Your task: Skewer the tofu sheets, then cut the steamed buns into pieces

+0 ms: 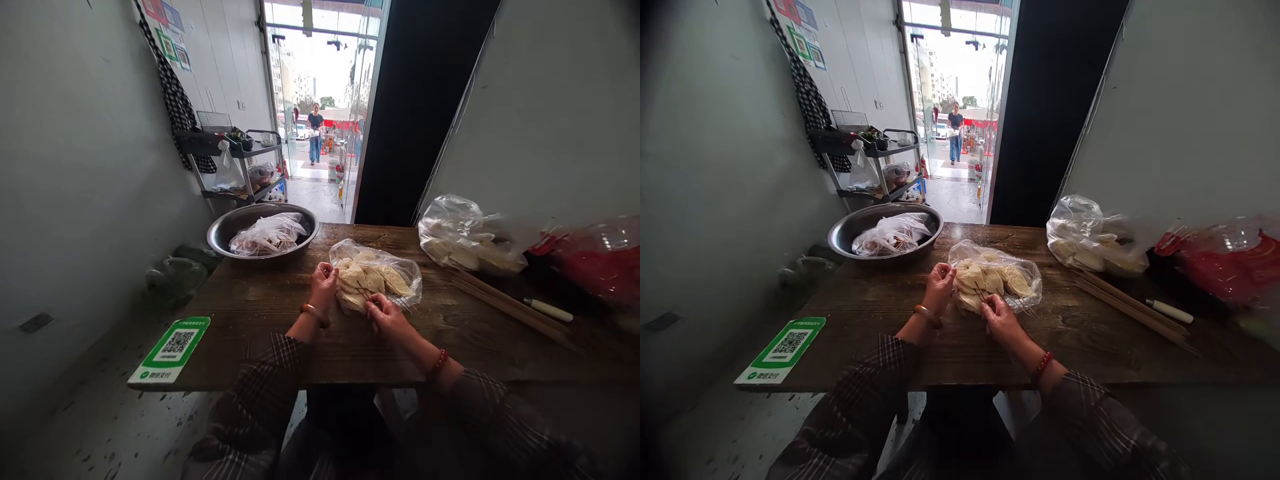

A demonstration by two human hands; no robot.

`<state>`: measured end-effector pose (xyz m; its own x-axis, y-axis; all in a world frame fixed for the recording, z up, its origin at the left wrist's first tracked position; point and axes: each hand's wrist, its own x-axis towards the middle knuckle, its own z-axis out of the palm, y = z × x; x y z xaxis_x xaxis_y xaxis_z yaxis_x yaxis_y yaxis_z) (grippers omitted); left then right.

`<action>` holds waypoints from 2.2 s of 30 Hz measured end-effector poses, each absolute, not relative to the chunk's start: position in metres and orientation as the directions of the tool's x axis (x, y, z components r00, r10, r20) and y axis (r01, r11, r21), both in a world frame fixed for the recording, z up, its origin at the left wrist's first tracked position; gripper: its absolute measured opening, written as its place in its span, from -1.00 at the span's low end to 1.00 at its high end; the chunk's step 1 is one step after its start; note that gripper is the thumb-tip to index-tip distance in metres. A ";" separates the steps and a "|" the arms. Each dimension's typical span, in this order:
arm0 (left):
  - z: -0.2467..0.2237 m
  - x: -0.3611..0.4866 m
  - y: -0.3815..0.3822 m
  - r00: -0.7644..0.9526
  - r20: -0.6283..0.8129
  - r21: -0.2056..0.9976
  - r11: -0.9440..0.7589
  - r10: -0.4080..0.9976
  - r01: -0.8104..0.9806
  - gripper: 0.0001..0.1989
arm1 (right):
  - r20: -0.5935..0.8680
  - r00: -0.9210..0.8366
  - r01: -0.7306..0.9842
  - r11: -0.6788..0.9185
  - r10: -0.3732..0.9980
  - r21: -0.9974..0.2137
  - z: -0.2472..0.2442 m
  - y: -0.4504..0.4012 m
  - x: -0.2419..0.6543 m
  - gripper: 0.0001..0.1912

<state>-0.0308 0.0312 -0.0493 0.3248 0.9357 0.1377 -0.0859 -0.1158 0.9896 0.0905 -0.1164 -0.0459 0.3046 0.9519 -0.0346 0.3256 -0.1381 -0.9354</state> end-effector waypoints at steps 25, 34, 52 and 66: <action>-0.041 -0.052 0.007 0.177 0.179 0.955 -0.127 0.968 -0.269 -0.68 | 0.241 0.218 0.818 -0.042 0.946 -0.574 -0.019 -0.097 0.096 -0.89; -0.044 -0.057 0.009 0.235 0.155 0.987 -0.141 0.959 -0.077 -0.67 | 0.247 0.140 0.889 -0.012 0.959 -0.458 0.027 -0.137 0.115 -0.59; 0.031 -0.056 0.013 0.348 0.441 0.686 -0.561 0.827 0.464 -0.73 | 0.229 0.264 0.955 -0.222 0.937 -0.196 0.004 -0.092 0.217 -0.43; 0.019 0.113 0.018 0.953 -0.159 0.160 -0.946 0.258 0.282 -0.76 | 0.279 0.194 0.969 -0.140 0.940 -0.203 0.000 -0.111 0.252 -0.65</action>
